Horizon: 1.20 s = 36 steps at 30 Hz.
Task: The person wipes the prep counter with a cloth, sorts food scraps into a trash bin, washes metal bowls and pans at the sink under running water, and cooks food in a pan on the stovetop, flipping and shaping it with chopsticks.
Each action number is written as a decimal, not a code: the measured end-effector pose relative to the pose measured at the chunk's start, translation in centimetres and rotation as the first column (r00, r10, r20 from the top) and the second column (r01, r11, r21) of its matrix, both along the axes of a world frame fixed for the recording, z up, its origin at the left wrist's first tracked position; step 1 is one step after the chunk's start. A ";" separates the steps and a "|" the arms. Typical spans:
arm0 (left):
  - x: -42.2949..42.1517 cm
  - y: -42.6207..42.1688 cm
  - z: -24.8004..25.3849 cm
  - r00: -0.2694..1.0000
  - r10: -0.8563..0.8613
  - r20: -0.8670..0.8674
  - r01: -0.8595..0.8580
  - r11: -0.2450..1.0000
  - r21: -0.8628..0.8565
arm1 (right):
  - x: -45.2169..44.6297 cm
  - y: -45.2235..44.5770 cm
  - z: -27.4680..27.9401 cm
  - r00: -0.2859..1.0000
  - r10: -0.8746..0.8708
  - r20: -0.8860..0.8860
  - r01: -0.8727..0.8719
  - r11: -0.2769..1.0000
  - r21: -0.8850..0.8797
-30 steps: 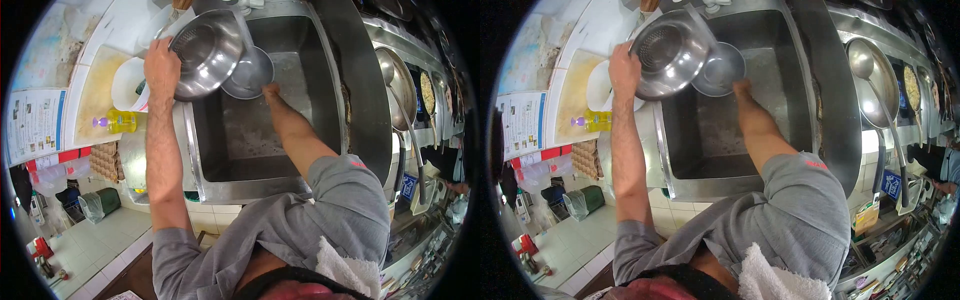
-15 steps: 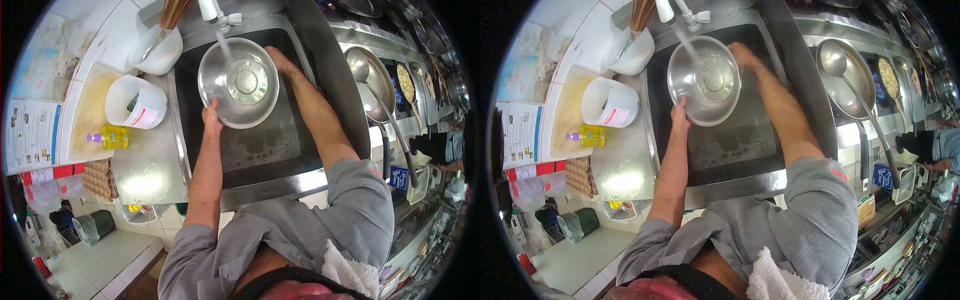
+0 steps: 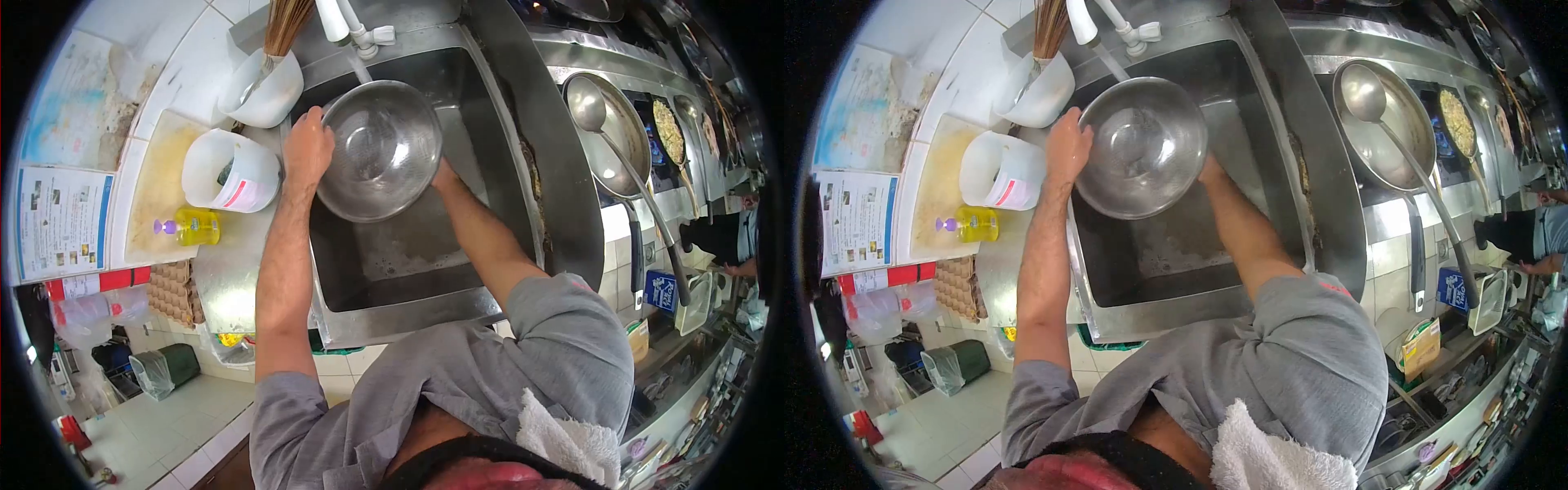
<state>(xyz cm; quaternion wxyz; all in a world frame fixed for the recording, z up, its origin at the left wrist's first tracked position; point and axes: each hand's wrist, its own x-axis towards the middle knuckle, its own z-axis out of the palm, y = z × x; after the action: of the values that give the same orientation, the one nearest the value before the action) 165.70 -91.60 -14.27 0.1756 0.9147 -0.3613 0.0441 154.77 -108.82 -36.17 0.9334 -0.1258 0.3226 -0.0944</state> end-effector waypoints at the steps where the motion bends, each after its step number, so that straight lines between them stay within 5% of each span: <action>1: -0.7 1.0 0.9 0.998 0.038 0.048 -0.038 0.999 -0.012 | 0.9 0.0 0.5 0.999 0.035 0.008 -0.035 0.999 -0.011; 6: -4.6 7.3 0.8 0.981 0.140 0.131 -0.133 0.989 -0.060 | 7.8 -2.4 4.3 0.965 0.243 0.101 -0.148 0.818 -0.556; 9: -6.8 8.6 -2.3 0.965 0.220 0.144 -0.200 0.970 -0.142 | 9.8 -0.4 9.7 0.938 0.266 0.223 -0.147 0.887 -0.437; 14: -9.6 8.0 -5.4 0.962 0.272 0.011 -0.269 0.958 -0.094 | 11.4 -0.9 10.8 0.921 0.237 0.309 -0.174 0.960 -0.218; 17: -10.4 7.9 -6.2 0.960 0.275 0.046 -0.269 0.956 -0.115 | 12.5 -1.9 11.4 0.788 0.367 0.495 -0.311 0.930 -0.194; 18: -10.6 8.0 -6.3 0.959 0.279 0.053 -0.270 0.954 -0.134 | 13.2 -2.1 12.5 0.867 0.444 0.226 -0.246 0.776 -0.581; 19: -10.7 8.1 -6.3 0.958 0.281 0.050 -0.273 0.953 -0.128 | 14.1 -2.5 12.3 0.922 0.383 -0.054 -0.240 0.459 -0.855; 20: -10.9 8.3 -6.1 0.963 0.262 0.068 -0.247 0.954 -0.171 | 15.2 -3.4 12.0 0.997 0.073 -0.036 -0.031 -0.066 -0.997; 21: -11.2 8.6 -5.9 0.966 0.242 0.087 -0.220 0.952 -0.212 | 16.0 -4.3 10.9 0.972 -0.177 0.155 0.016 -0.609 -0.793; 22: -11.5 8.8 -5.6 0.967 0.243 0.081 -0.223 0.953 -0.204 | 15.1 -5.0 13.2 0.964 -0.266 0.012 -0.153 -0.589 -0.794; 23: -11.8 9.1 -5.2 0.969 0.230 0.087 -0.207 0.953 -0.220 | 15.9 -6.1 13.1 0.863 -0.435 0.256 -0.166 -0.723 -0.671; 26: -12.9 10.1 -4.5 0.974 0.205 0.096 -0.178 0.956 -0.232 | 21.9 -12.8 5.3 0.929 -0.245 0.276 0.079 -0.598 -0.798; 30: -13.8 11.2 -3.9 0.980 0.179 0.085 -0.156 0.960 -0.231 | 22.4 -13.3 7.7 0.929 -0.131 0.345 0.276 -0.375 -0.885; 31: -14.2 11.5 -3.8 0.980 0.189 0.064 -0.174 0.965 -0.197 | 22.8 -13.8 8.6 0.998 -0.058 0.023 0.022 -0.006 -1.000; 32: -14.4 11.5 -3.7 0.983 0.177 0.058 -0.162 0.967 -0.198 | 22.9 -14.4 9.3 0.960 0.120 -0.255 -0.281 0.329 -0.902; 33: -14.6 11.4 -3.4 0.982 0.138 0.128 -0.104 0.964 -0.245 | 24.0 -16.0 7.1 0.947 0.295 -0.128 -0.251 0.429 -0.868; 34: -14.7 11.3 -3.2 0.976 0.091 0.197 -0.030 0.956 -0.293 | 23.4 -15.0 8.4 0.951 0.125 -0.283 -0.307 0.498 -0.811; 36: -15.1 11.7 -3.3 0.978 0.045 0.202 0.021 0.950 -0.311 | 21.2 -12.1 9.5 0.975 -0.112 -0.193 -0.144 0.347 -0.927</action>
<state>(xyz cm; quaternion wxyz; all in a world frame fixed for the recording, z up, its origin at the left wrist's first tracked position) 150.65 -79.94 -17.54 0.2790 0.8681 -0.3606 0.1962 176.00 -120.92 -26.72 0.6517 -0.6494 0.3115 -0.2377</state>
